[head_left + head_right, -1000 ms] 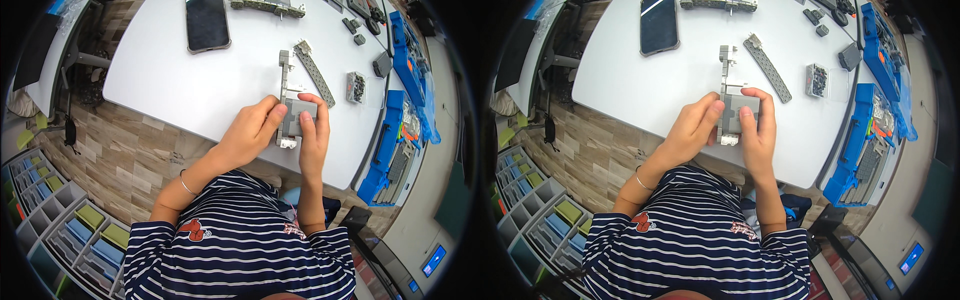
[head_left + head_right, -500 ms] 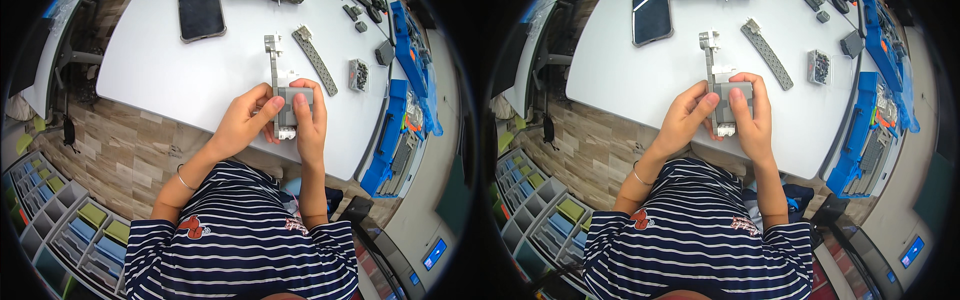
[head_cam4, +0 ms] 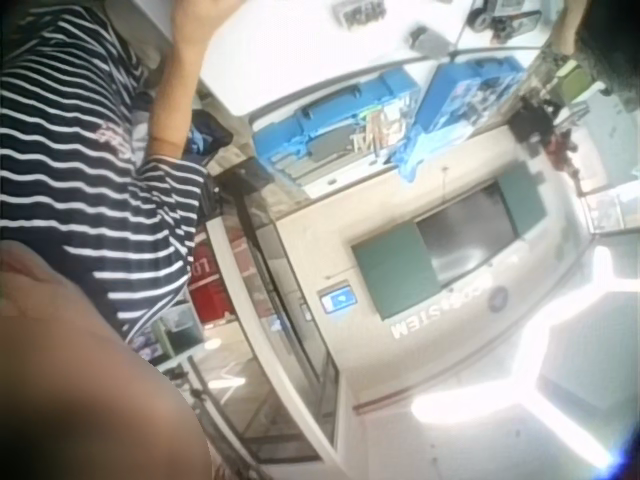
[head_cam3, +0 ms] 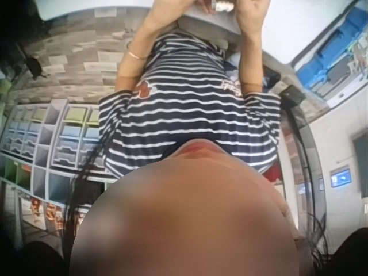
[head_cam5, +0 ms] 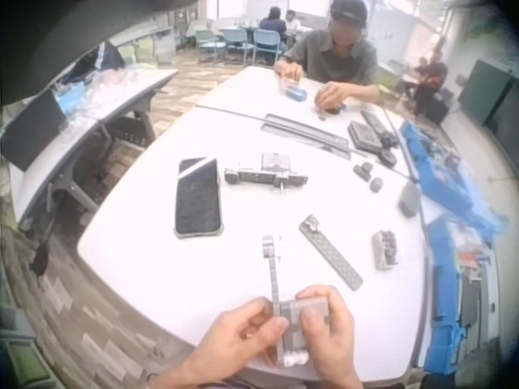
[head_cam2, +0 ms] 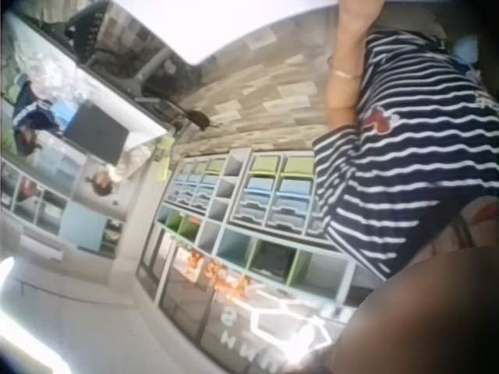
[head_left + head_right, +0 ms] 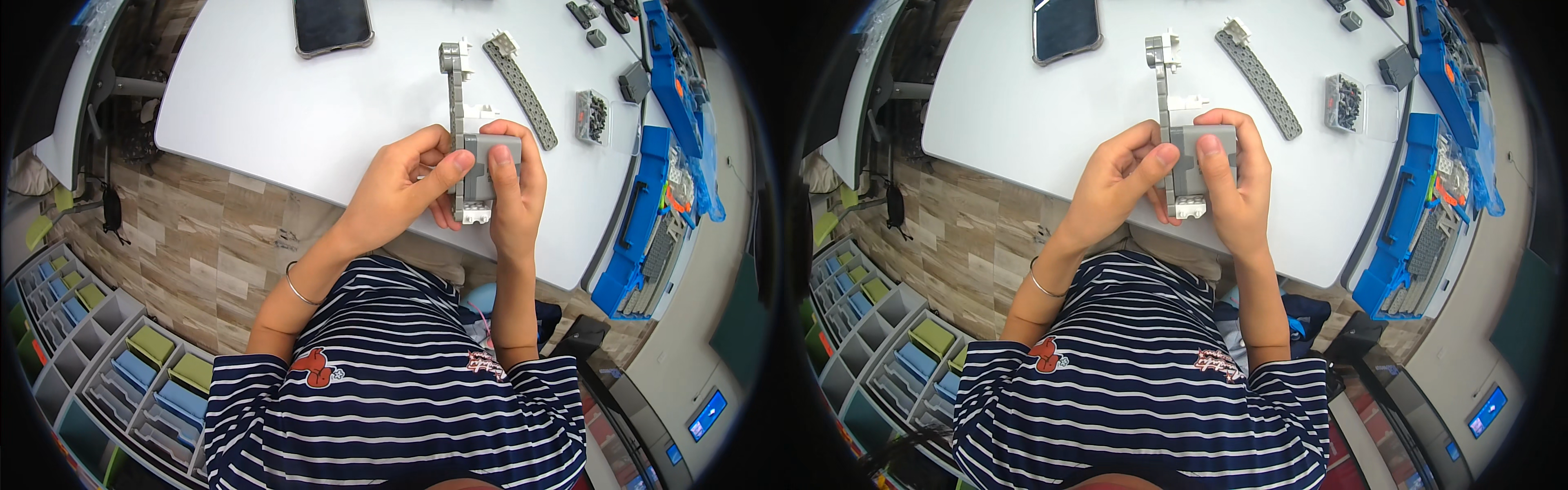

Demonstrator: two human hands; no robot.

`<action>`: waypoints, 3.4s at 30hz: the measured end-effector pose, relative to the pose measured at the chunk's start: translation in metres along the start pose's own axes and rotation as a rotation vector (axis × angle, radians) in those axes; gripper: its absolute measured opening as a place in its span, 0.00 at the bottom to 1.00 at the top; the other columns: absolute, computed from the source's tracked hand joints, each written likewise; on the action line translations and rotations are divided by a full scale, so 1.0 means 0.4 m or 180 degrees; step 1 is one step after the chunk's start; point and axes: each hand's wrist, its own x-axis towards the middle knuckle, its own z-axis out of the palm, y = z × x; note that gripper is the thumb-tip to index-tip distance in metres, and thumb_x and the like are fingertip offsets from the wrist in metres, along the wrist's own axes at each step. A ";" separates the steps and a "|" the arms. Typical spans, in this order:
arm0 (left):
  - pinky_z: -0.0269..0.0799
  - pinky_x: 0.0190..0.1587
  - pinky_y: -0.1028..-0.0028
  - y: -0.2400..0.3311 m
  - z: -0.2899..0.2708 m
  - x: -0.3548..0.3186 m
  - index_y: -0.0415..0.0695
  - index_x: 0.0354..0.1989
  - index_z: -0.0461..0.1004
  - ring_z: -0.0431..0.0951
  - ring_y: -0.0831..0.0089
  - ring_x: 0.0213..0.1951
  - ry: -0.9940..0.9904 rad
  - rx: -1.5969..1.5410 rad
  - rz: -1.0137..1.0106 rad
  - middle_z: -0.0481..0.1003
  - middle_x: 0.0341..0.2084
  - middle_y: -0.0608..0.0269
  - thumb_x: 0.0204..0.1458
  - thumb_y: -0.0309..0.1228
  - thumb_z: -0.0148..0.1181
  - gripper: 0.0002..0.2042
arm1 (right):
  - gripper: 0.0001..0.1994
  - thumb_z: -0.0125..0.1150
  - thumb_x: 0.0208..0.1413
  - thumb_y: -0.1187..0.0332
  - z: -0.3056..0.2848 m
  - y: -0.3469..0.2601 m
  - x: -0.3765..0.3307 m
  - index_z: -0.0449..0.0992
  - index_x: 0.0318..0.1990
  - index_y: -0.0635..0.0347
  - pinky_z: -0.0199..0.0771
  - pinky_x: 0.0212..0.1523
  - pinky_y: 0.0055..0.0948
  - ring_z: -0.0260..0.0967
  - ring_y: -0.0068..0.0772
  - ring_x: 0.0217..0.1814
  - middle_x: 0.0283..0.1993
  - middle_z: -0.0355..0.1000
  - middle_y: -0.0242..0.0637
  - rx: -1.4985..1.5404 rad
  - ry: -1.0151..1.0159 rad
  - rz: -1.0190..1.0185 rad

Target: The person assembles a small mechanical device using gray and white plastic components, including a motor-like block and perforated beams. They connect and disconnect parts by hand, rotate the assembly to check fit, and place components on the table between steps.

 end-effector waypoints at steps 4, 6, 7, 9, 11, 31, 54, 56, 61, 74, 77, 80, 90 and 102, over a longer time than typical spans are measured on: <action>0.80 0.27 0.77 0.009 0.003 -0.006 0.35 0.42 0.71 0.83 0.70 0.26 -0.0090 -0.0069 -0.0131 0.77 0.28 0.57 0.67 0.43 0.56 0.19 | 0.14 0.54 0.70 0.60 -0.003 0.003 0.001 0.72 0.51 0.62 0.67 0.38 0.16 0.68 0.15 0.38 0.37 0.73 0.30 0.0229 0.0056 0.0295; 0.82 0.28 0.76 0.020 0.003 -0.014 0.35 0.43 0.71 0.84 0.68 0.28 -0.0128 -0.0239 -0.0235 0.77 0.30 0.54 0.68 0.44 0.55 0.19 | 0.14 0.52 0.70 0.59 -0.004 0.004 0.002 0.72 0.51 0.62 0.68 0.38 0.16 0.69 0.15 0.38 0.38 0.73 0.31 0.0542 0.0127 0.0453; 0.82 0.29 0.75 0.025 0.004 -0.020 0.33 0.45 0.70 0.85 0.65 0.29 -0.0185 -0.0217 -0.0227 0.77 0.32 0.51 0.69 0.43 0.53 0.20 | 0.15 0.52 0.70 0.59 -0.005 0.004 0.003 0.72 0.51 0.62 0.69 0.38 0.17 0.69 0.15 0.37 0.38 0.74 0.31 0.0752 0.0151 0.0543; 0.84 0.29 0.74 0.036 0.008 -0.031 0.31 0.50 0.68 0.85 0.60 0.31 -0.0256 -0.0142 -0.0234 0.77 0.37 0.45 0.70 0.43 0.48 0.21 | 0.16 0.50 0.70 0.57 -0.008 0.004 0.005 0.71 0.51 0.61 0.73 0.37 0.19 0.72 0.17 0.37 0.38 0.74 0.33 0.0982 0.0183 0.0662; 0.85 0.30 0.72 0.045 0.013 -0.036 0.30 0.51 0.68 0.86 0.59 0.32 -0.0331 -0.0162 -0.0213 0.77 0.40 0.43 0.69 0.40 0.49 0.20 | 0.18 0.49 0.70 0.55 -0.012 0.001 0.006 0.71 0.52 0.61 0.74 0.34 0.20 0.72 0.19 0.36 0.39 0.74 0.34 0.1148 0.0092 0.0683; 0.84 0.34 0.71 0.064 0.016 -0.044 0.33 0.52 0.67 0.85 0.63 0.35 -0.0289 -0.0660 -0.0419 0.79 0.38 0.49 0.68 0.34 0.53 0.15 | 0.21 0.51 0.69 0.53 -0.017 0.001 -0.003 0.70 0.55 0.63 0.74 0.40 0.22 0.73 0.23 0.40 0.41 0.75 0.37 0.1158 0.0142 0.0803; 0.66 0.26 0.78 -0.011 0.042 0.015 0.37 0.37 0.72 0.71 0.82 0.26 0.0731 0.0799 0.0969 0.73 0.24 0.65 0.69 0.46 0.53 0.20 | 0.14 0.61 0.65 0.66 0.024 0.002 -0.008 0.70 0.52 0.63 0.70 0.34 0.19 0.71 0.20 0.34 0.38 0.76 0.36 -0.0813 0.0254 -0.0991; 0.63 0.24 0.75 -0.003 0.045 0.022 0.36 0.35 0.72 0.69 0.80 0.23 0.0952 0.1049 0.0987 0.71 0.20 0.63 0.70 0.47 0.50 0.23 | 0.14 0.62 0.64 0.67 0.044 0.008 -0.009 0.71 0.51 0.64 0.71 0.32 0.20 0.73 0.22 0.32 0.37 0.77 0.38 -0.1202 0.0436 -0.1395; 0.59 0.22 0.70 -0.004 0.039 0.047 0.35 0.30 0.71 0.63 0.74 0.18 0.1200 0.1455 0.1500 0.65 0.14 0.58 0.72 0.47 0.43 0.26 | 0.14 0.64 0.62 0.69 0.069 0.026 -0.004 0.70 0.51 0.65 0.73 0.30 0.22 0.75 0.26 0.31 0.36 0.77 0.41 -0.1071 0.0551 -0.1678; 0.57 0.20 0.68 -0.031 0.015 0.074 0.36 0.25 0.69 0.59 0.71 0.15 0.1515 0.1723 0.1485 0.61 0.11 0.57 0.72 0.42 0.45 0.25 | 0.14 0.64 0.62 0.69 0.075 0.057 0.008 0.72 0.51 0.63 0.71 0.28 0.20 0.74 0.22 0.27 0.32 0.77 0.39 -0.1263 0.0632 -0.1323; 0.57 0.20 0.68 -0.033 0.013 0.075 0.36 0.25 0.69 0.59 0.71 0.15 0.1500 0.1663 0.1350 0.61 0.11 0.57 0.72 0.42 0.46 0.24 | 0.14 0.65 0.62 0.69 0.059 0.057 0.009 0.72 0.51 0.64 0.69 0.28 0.18 0.71 0.19 0.27 0.32 0.77 0.36 -0.0877 0.0491 -0.0845; 0.56 0.20 0.67 -0.031 0.019 0.081 0.36 0.25 0.70 0.59 0.71 0.14 0.1484 0.1605 0.1393 0.61 0.11 0.57 0.72 0.41 0.46 0.24 | 0.13 0.64 0.62 0.69 0.061 0.050 0.006 0.72 0.51 0.63 0.68 0.29 0.17 0.68 0.17 0.27 0.31 0.76 0.32 -0.0794 0.0589 -0.0742; 0.70 0.16 0.80 0.049 -0.035 0.053 0.42 0.27 0.71 0.71 0.80 0.13 0.1649 0.0907 0.0905 0.69 0.15 0.66 0.69 0.62 0.31 0.35 | 0.12 0.59 0.66 0.62 -0.058 -0.018 0.045 0.76 0.49 0.60 0.71 0.42 0.22 0.69 0.20 0.41 0.43 0.74 0.33 -0.1130 0.1369 -0.1074; 0.81 0.41 0.66 0.029 -0.031 0.021 0.41 0.44 0.71 0.83 0.64 0.35 0.1005 -0.0189 0.0543 0.77 0.32 0.57 0.73 0.53 0.27 0.29 | 0.18 0.62 0.65 0.62 -0.039 0.033 0.083 0.78 0.59 0.57 0.68 0.49 0.32 0.69 0.37 0.45 0.44 0.75 0.42 -0.3106 0.0866 -0.1010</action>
